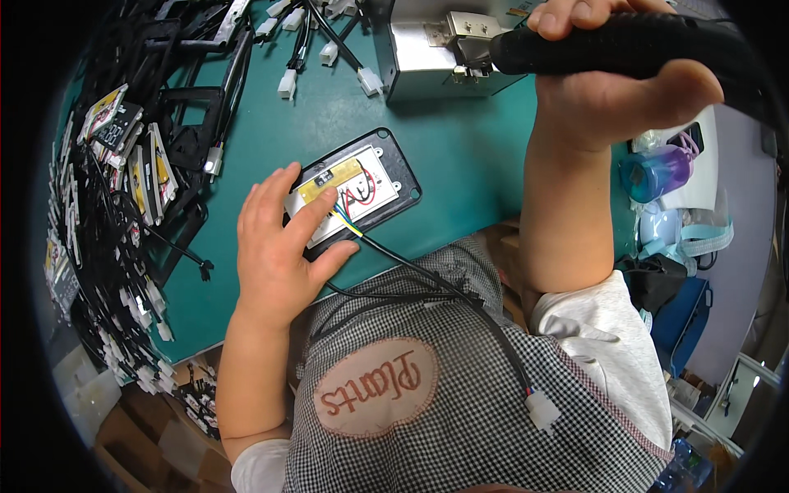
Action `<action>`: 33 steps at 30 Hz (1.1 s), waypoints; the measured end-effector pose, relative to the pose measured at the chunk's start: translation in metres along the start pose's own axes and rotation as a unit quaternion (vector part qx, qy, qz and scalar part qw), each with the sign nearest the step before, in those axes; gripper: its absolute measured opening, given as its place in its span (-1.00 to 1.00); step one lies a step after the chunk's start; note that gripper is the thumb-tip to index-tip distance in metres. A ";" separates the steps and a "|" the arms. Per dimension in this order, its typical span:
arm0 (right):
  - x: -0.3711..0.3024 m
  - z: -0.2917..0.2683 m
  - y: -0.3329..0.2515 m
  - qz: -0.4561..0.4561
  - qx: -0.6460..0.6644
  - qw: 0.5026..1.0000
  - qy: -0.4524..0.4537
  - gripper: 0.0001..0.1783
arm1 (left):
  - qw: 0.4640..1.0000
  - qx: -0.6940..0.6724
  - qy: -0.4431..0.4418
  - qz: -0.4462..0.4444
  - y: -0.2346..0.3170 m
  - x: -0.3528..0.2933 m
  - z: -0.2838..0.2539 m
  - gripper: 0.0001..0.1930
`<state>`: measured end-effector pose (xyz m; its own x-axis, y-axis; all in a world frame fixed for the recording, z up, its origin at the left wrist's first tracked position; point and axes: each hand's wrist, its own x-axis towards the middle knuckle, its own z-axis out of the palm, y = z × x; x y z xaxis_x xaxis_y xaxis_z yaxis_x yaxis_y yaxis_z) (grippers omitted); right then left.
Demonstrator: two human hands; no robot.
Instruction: The person uses a handheld electric screwdriver to secure screws into small electronic modules placed on a green workbench. They repeatedly pick up modules from a pile, position them, drive screws, and place them back down.
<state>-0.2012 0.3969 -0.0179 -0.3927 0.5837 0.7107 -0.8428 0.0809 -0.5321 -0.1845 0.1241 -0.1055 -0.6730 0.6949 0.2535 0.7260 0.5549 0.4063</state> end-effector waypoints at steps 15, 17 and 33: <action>-0.042 -0.012 0.005 0.170 0.162 0.960 -0.151 -0.01 | 1.000 -0.006 -0.006 -0.002 -0.002 0.001 0.000 -0.39; -0.046 -0.022 0.011 0.156 0.177 0.936 -0.262 0.09 | 1.000 -0.005 -0.001 -0.001 -0.002 0.001 -0.001 -0.39; -0.070 0.014 0.014 0.270 0.015 0.940 -0.211 -0.04 | 1.000 -0.026 -0.008 -0.010 -0.006 -0.001 -0.004 -0.35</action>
<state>-0.1900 0.3459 -0.0690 -0.8713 0.1616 0.4633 -0.4865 -0.1607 -0.8588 -0.1888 0.1187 -0.1046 -0.6844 0.6916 0.2309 0.7039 0.5440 0.4568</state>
